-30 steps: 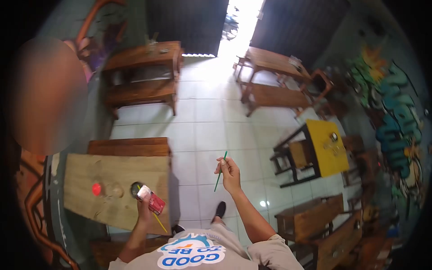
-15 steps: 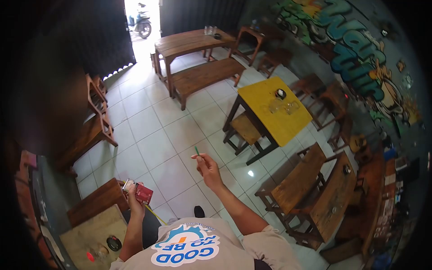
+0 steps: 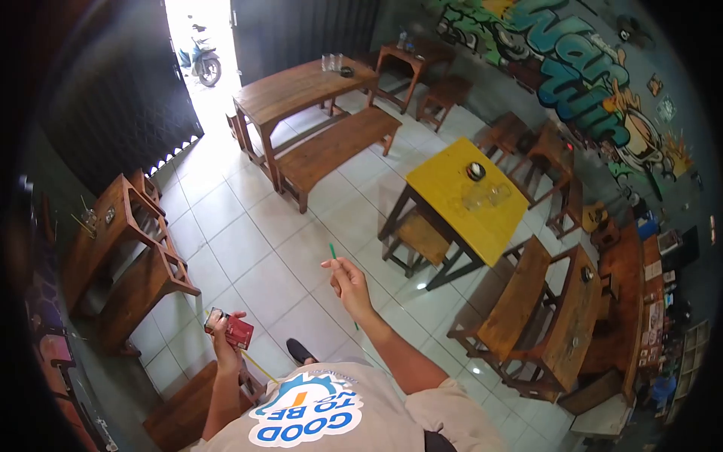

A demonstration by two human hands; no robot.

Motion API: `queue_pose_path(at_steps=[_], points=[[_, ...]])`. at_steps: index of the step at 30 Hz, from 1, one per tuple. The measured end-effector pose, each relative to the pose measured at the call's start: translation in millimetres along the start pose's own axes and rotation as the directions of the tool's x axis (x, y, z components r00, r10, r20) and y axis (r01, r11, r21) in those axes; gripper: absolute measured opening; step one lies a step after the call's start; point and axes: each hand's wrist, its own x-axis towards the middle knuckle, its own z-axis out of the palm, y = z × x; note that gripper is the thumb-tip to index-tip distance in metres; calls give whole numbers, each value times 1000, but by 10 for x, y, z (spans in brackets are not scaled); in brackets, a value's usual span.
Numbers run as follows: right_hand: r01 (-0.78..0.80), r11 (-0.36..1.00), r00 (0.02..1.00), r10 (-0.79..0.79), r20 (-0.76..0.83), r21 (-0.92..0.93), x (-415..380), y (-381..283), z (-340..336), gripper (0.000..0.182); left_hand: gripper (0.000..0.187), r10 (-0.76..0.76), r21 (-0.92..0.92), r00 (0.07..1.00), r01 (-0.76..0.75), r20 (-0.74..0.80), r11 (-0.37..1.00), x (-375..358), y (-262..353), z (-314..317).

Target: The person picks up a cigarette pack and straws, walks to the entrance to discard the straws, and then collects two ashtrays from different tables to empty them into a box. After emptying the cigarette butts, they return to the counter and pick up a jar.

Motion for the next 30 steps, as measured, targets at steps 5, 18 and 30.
queue_pose_path(at_steps=[5, 18, 30], points=[[1, 999, 1000, -1, -1, 32, 572, -74, 557, 29, 32, 27, 152, 997, -39, 76, 988, 866, 474, -84], [-87, 994, 988, 78, 132, 69, 2696, 30, 977, 28, 18, 64, 42, 997, -63, -37, 997, 2651, 655, -110], [-139, 989, 698, 131, 704, -47, 4583, 240, 3136, 24, 17, 261, 59, 848, -264, -461, 963, 3262, 1246, -778]])
